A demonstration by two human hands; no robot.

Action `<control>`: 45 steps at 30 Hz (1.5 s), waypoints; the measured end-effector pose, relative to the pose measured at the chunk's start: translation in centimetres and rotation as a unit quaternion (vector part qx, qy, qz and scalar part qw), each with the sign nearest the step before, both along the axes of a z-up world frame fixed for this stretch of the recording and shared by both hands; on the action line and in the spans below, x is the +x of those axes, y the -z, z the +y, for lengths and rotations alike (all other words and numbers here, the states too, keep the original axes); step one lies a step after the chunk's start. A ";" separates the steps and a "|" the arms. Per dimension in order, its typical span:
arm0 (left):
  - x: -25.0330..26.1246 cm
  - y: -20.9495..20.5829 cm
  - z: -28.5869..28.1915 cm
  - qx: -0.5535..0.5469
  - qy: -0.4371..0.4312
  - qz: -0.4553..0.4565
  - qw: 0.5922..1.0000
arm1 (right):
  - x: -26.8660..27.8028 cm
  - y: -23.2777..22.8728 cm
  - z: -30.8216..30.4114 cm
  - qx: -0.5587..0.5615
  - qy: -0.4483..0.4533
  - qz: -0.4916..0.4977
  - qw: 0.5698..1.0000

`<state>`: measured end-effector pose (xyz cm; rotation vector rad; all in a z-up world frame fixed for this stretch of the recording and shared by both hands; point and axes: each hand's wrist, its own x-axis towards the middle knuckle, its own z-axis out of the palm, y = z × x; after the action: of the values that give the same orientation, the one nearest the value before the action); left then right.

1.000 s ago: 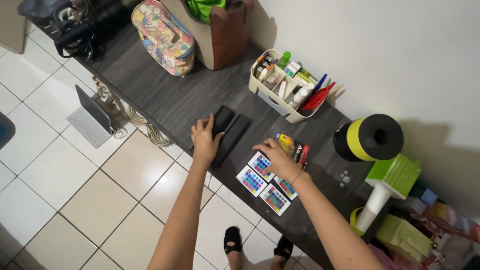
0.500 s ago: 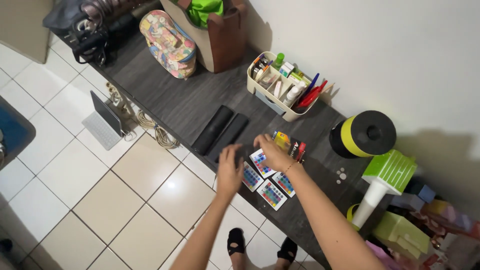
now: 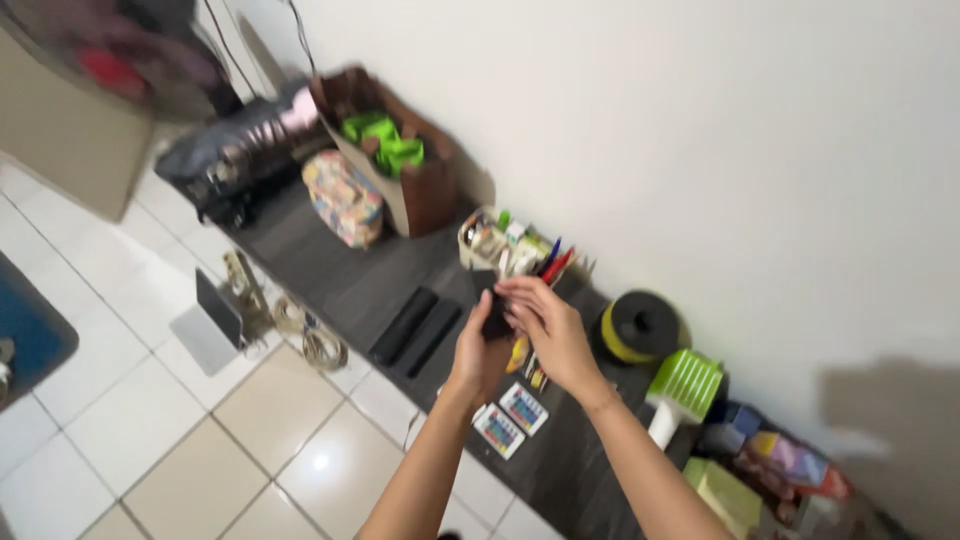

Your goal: The person assembles a small green and white LED light fixture by inserting batteries into the handle and attaching the head. They test the light, then place it on the table and organize batteries into a black case.

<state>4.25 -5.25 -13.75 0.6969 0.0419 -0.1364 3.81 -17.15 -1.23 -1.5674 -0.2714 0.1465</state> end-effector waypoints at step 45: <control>-9.2 -29.7 1.9 0.343 -0.021 -0.161 0.925 | -8.8 -18.2 -4.5 -0.018 0.026 -0.007 0.999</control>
<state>-4.95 -3.38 16.00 1.4127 -0.2224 0.0437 -4.97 -21.60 16.94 -1.6096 -0.2410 0.1002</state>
